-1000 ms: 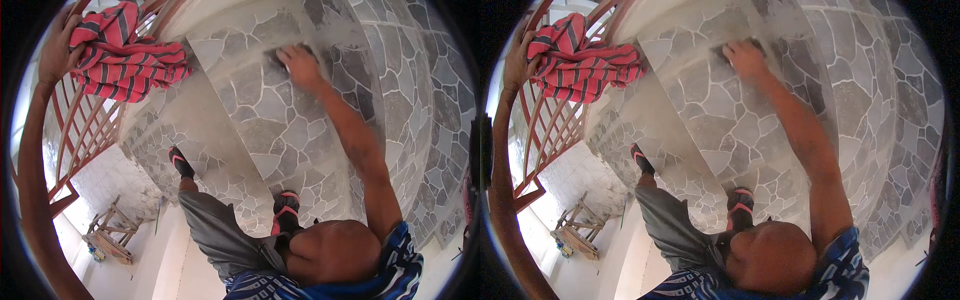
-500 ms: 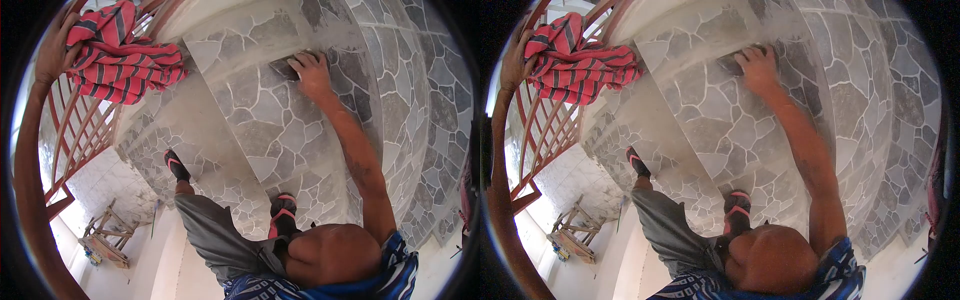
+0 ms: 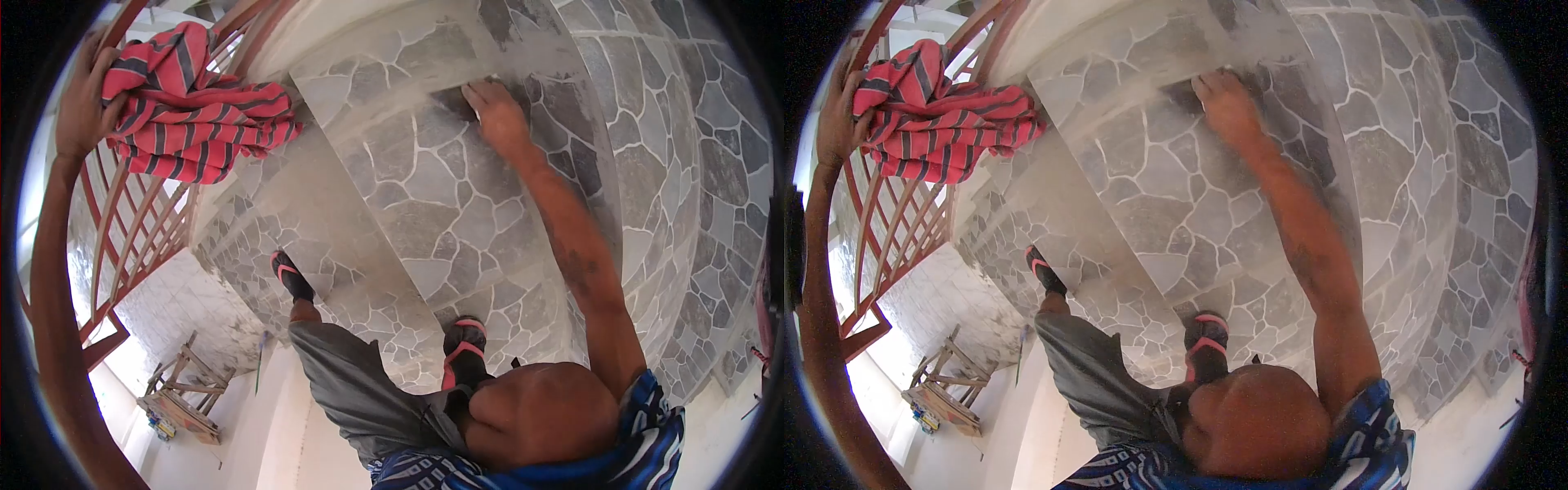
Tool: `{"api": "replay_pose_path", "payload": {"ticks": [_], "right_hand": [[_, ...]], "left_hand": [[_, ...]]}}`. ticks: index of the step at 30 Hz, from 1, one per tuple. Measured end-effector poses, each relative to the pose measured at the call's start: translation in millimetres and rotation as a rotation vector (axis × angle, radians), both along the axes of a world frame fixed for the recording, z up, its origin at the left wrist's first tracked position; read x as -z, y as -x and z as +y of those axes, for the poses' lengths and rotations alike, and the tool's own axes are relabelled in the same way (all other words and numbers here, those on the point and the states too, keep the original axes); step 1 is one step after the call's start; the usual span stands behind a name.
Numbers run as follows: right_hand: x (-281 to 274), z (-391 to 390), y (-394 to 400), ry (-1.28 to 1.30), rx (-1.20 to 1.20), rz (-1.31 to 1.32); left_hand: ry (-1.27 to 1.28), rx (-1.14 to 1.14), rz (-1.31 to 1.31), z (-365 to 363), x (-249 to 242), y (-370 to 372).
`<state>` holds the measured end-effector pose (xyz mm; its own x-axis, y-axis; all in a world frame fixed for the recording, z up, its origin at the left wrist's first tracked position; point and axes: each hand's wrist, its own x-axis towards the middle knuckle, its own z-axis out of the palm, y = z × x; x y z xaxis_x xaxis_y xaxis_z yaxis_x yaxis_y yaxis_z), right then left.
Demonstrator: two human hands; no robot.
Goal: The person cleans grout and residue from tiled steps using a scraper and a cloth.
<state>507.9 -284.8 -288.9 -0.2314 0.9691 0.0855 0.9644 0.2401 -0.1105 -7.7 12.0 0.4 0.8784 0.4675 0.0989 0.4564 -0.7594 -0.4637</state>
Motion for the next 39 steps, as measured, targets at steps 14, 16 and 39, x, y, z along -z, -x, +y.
{"api": "replay_pose_path", "payload": {"ticks": [14, 16, 39], "right_hand": [[-5, -4, 8, -0.192, -0.032, 0.033], [1, 17, 2, -0.117, -0.014, 0.002], [6, -17, 4, -0.262, -0.099, 0.089]], "left_hand": [[0.01, -0.006, -0.013, 3, -1, 4], [0.02, -0.043, 0.01, 3, -1, 4], [0.008, 0.002, -0.017, 1, -4, 0]]}}
